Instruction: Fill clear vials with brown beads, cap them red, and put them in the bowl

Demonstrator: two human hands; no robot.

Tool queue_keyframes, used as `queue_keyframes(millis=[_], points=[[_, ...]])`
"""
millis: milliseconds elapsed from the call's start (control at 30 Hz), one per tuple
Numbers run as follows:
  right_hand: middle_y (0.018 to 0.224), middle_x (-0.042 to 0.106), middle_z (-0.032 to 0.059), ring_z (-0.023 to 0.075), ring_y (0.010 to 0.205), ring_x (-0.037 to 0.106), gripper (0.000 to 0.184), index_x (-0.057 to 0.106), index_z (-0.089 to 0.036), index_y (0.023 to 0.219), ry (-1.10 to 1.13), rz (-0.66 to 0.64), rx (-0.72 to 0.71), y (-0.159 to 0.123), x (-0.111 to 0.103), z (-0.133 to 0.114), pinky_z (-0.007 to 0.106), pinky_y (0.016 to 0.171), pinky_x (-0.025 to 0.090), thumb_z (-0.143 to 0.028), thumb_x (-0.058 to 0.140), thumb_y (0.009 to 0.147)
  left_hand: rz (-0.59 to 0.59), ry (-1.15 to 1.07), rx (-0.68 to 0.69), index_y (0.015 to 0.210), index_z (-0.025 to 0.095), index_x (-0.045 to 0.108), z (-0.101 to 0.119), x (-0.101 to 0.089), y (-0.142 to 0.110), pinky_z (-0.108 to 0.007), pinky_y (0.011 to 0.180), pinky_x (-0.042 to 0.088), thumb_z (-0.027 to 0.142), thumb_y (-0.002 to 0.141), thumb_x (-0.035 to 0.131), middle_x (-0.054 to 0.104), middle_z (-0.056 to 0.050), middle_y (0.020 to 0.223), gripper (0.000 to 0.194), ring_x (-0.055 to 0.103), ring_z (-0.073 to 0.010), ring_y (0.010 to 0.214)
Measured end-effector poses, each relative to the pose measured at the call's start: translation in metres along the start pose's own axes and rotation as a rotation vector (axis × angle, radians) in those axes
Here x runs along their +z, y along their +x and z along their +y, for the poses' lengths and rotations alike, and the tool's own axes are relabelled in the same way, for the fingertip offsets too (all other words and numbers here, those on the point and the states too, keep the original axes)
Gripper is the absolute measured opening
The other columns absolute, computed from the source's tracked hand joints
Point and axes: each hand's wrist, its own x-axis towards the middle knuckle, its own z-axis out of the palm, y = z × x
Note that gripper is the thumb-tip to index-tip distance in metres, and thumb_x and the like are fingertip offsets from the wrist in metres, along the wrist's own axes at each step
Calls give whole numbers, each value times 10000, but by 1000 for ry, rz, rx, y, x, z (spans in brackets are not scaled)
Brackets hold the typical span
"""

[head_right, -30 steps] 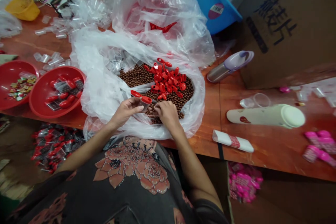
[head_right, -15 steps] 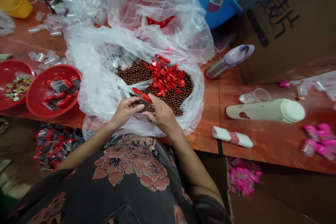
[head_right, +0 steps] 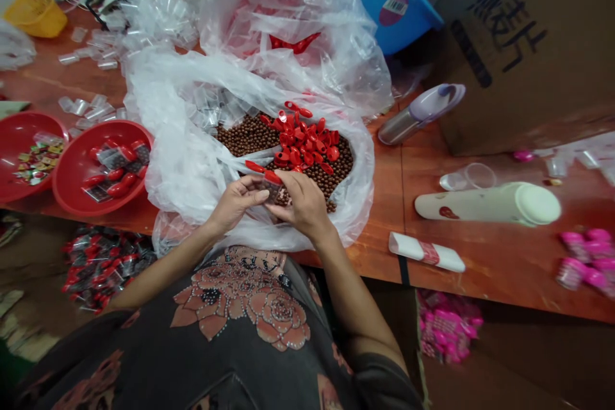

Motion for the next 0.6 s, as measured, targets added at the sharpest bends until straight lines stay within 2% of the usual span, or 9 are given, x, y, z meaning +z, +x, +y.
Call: queue_keyframes(millis=[100,200,267,433,533,600], points=[[1269,639,146,307,1161,610,635,440,-220,1436,-35,-15,27,1,-1,-1,501,994,500,-459,641,882,17,-102,-72,989,163,710,0,2,3,-295,802,546,428,718,825,749,-64,973,396,682,-157,838],[1293,625,145,313,1184,591,675,410,-228,1465,-37,-18,0,2,-2,-1,511,1016,475,-464,649,879,17,-200,-182,920,159,708,5,2,6,-326,726,567,724,800,597,747,-100,884,588,698,-205,827],[1305,616,136,314,1204,576,676,393,-245,1479,-36,-53,-37,3,-3,0,513,1022,464,-457,643,887,-12,-223,-248,897,168,712,9,1,9,-362,719,576,818,793,480,747,-115,841,698,709,-244,858],[1326,594,126,306,1246,540,711,330,-271,1522,-26,-74,-145,3,-3,2,511,1036,442,-441,631,901,-108,-199,-323,851,169,744,17,-2,12,-437,739,576,828,778,444,749,-141,810,728,714,-294,871],[1339,585,102,295,1261,528,718,295,-317,1539,6,-104,-196,1,1,-1,515,1069,421,-416,624,909,-153,-172,-347,831,176,754,18,-3,12,-442,741,570,709,794,534,745,-124,778,578,719,-288,830],[1345,574,103,290,1268,523,749,239,-322,1557,12,-82,-195,-1,4,-3,510,1077,421,-411,616,916,-142,-183,-363,833,179,753,17,-3,11,-431,737,570,609,792,594,741,-106,757,460,719,-273,797]])
